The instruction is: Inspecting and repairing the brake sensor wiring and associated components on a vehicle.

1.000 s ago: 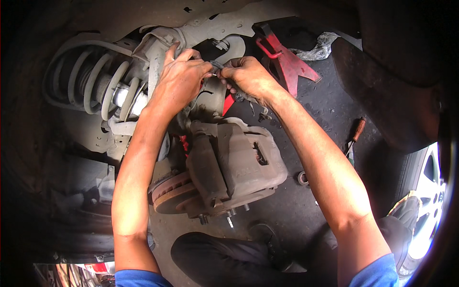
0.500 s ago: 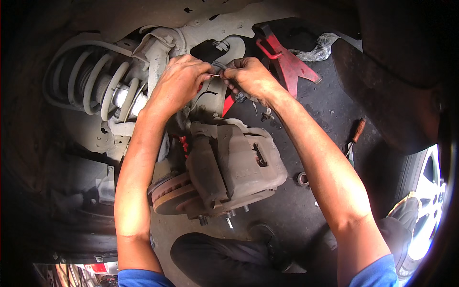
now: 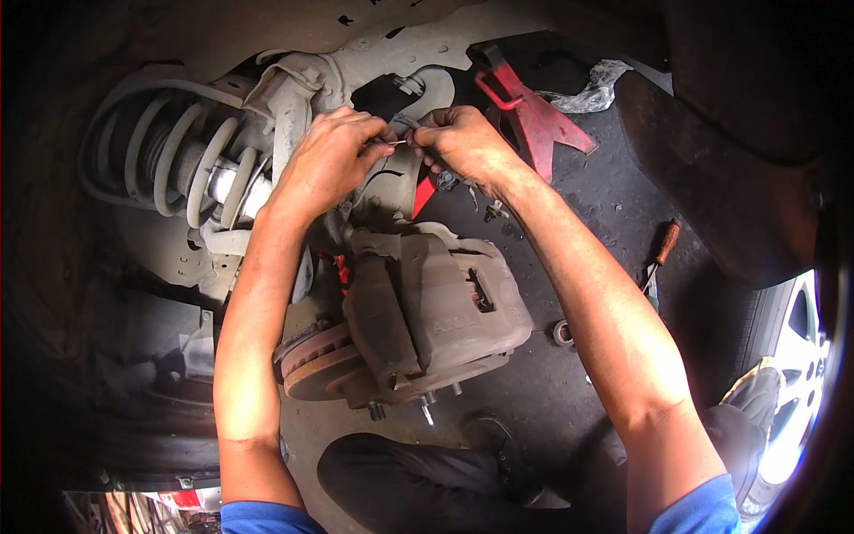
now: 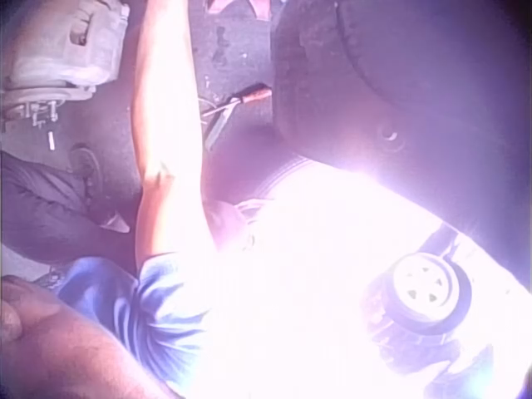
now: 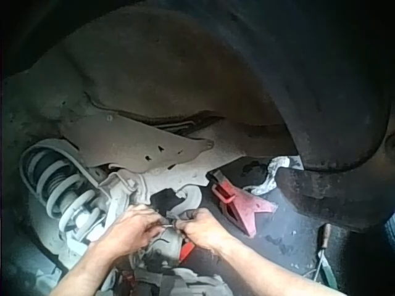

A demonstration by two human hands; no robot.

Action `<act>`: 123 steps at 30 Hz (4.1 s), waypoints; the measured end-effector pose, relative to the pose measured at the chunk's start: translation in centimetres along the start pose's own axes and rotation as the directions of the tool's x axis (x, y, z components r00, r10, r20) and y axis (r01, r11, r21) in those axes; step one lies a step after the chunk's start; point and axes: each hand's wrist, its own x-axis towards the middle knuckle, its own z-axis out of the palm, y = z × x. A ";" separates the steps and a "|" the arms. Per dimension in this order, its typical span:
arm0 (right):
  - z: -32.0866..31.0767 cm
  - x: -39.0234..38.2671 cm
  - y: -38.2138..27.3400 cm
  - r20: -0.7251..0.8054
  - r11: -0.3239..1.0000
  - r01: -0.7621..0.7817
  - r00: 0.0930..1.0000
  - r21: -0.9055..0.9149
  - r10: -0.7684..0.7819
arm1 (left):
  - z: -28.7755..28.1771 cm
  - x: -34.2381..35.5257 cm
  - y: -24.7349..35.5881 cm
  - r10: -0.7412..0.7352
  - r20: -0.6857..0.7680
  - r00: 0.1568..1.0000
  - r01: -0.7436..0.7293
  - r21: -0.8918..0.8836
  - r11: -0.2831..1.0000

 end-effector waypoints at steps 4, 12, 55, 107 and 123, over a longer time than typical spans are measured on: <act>-0.1 0.0 0.0 -0.002 1.000 0.006 1.000 0.003 -0.006 | -0.1 0.0 0.1 -0.022 0.018 1.000 0.022 0.001 1.000; 0.0 0.1 0.1 -0.013 1.000 0.005 1.000 0.011 -0.005 | 0.2 -0.1 -0.1 -0.001 0.003 1.000 0.001 -0.027 1.000; -0.2 0.7 0.8 -0.035 0.997 0.006 0.999 0.075 -0.004 | 0.0 0.1 0.9 -0.132 0.035 0.991 0.134 -0.085 0.987; -0.8 -0.6 1.2 -0.181 0.843 0.247 0.911 -0.477 -0.370 | 1.1 1.4 -2.2 -0.251 0.508 0.824 0.549 -0.608 0.573; 1.6 -2.7 -0.5 -0.153 0.996 -0.093 0.984 -0.001 0.092 | 1.5 1.2 -2.2 -0.252 0.496 0.831 0.544 -0.628 0.556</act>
